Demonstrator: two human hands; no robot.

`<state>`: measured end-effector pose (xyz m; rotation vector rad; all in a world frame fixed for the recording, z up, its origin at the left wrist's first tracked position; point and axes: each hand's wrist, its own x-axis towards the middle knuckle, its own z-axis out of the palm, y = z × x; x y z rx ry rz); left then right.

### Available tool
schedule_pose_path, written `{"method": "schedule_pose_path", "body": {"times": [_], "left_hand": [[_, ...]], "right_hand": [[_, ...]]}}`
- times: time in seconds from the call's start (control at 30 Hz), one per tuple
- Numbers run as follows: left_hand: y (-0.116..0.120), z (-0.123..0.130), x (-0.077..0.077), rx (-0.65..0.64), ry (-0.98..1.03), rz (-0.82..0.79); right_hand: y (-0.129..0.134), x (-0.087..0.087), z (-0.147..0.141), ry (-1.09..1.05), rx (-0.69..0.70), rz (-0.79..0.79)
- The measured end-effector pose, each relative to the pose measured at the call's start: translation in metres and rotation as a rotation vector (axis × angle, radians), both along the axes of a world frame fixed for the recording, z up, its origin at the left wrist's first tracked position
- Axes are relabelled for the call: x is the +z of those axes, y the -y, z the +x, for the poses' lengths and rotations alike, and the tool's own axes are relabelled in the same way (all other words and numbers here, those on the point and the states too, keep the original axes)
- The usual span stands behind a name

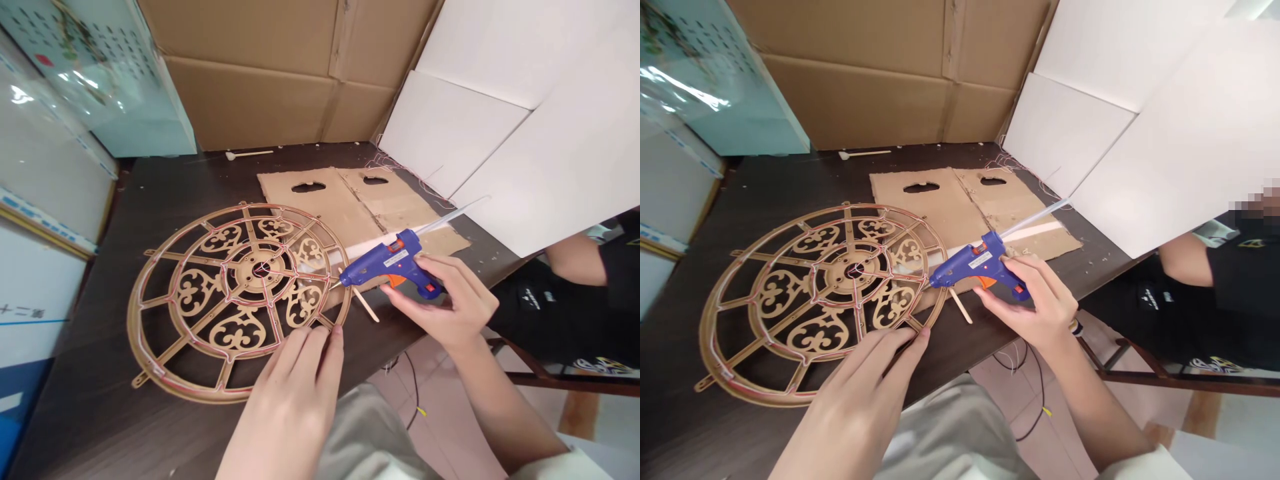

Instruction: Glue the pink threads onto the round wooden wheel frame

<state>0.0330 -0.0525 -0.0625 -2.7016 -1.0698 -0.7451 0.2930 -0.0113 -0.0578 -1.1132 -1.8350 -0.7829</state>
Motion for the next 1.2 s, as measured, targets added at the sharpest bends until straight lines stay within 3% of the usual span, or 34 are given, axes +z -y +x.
{"method": "schedule_pose_path", "body": {"times": [0.6,0.87,1.07,1.2], "left_hand": [[-0.001,-0.001,-0.003,0.028,-0.007,0.02],[-0.001,-0.006,-0.017,0.034,0.024,0.096],[0.0,-0.01,-0.021,0.035,0.027,0.127],[0.0,-0.007,-0.02,0.04,0.042,0.12]], "right_hand": [[0.0,0.0,-0.001,-0.022,0.04,-0.054],[0.0,-0.003,-0.008,-0.166,0.032,-0.193],[-0.013,0.0,0.018,-0.502,-0.19,-0.403],[-0.037,0.005,0.059,-0.508,-0.422,-0.437]]}}
